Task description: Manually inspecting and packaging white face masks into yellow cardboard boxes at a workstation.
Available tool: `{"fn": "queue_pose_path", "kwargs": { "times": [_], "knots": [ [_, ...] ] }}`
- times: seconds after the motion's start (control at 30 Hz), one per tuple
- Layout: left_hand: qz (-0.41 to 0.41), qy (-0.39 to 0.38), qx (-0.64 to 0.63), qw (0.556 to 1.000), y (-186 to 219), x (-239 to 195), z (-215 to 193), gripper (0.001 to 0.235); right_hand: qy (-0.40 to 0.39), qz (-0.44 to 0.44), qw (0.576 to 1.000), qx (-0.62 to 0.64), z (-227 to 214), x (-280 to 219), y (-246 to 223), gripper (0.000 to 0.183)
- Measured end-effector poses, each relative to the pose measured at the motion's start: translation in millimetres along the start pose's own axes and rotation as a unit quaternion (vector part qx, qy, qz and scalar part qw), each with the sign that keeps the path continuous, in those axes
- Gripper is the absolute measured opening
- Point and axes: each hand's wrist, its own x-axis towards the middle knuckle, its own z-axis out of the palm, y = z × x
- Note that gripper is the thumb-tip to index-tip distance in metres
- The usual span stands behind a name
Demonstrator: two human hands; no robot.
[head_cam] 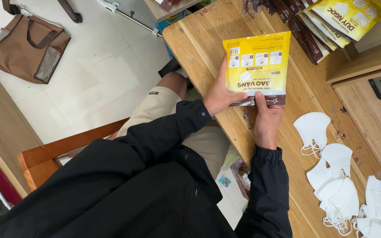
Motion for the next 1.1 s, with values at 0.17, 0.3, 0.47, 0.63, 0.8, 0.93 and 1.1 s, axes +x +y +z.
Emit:
{"fn": "queue_pose_path", "kwargs": {
  "times": [0.17, 0.3, 0.47, 0.63, 0.8, 0.93, 1.1],
  "knots": [
    [-0.004, 0.009, 0.015, 1.000, -0.4, 0.7, 2.1, 0.125, 0.007, -0.015, 1.000, -0.001, -0.7, -0.1, 12.1, 0.013],
    [-0.010, 0.026, 0.005, 1.000, 9.9, -1.3, 7.0, 0.122, -0.001, 0.010, 1.000, -0.002, -0.1, -0.9, 6.5, 0.016],
    [0.003, 0.015, -0.023, 1.000, 5.7, -3.4, 2.7, 0.126, -0.008, 0.025, 0.999, -0.031, 10.7, -7.1, -16.8, 0.006],
    [0.013, 0.003, 0.011, 1.000, 5.2, -5.2, 2.1, 0.125, -0.002, 0.015, 1.000, -0.025, 7.7, -8.1, -15.6, 0.008],
    [0.026, -0.045, -0.025, 0.998, -0.6, -10.6, -3.8, 0.130, 0.008, -0.001, 1.000, -0.018, -8.2, 3.1, 1.3, 0.013],
    [0.013, -0.051, -0.028, 0.998, -3.9, -8.0, -4.9, 0.124, -0.008, 0.021, 1.000, -0.018, -17.0, 4.7, 12.6, 0.017],
    [0.000, -0.025, -0.064, 0.998, -6.2, 1.2, -8.0, 0.122, -0.017, 0.030, 0.999, 0.023, -24.8, 9.5, 31.2, 0.020]
  ]
}}
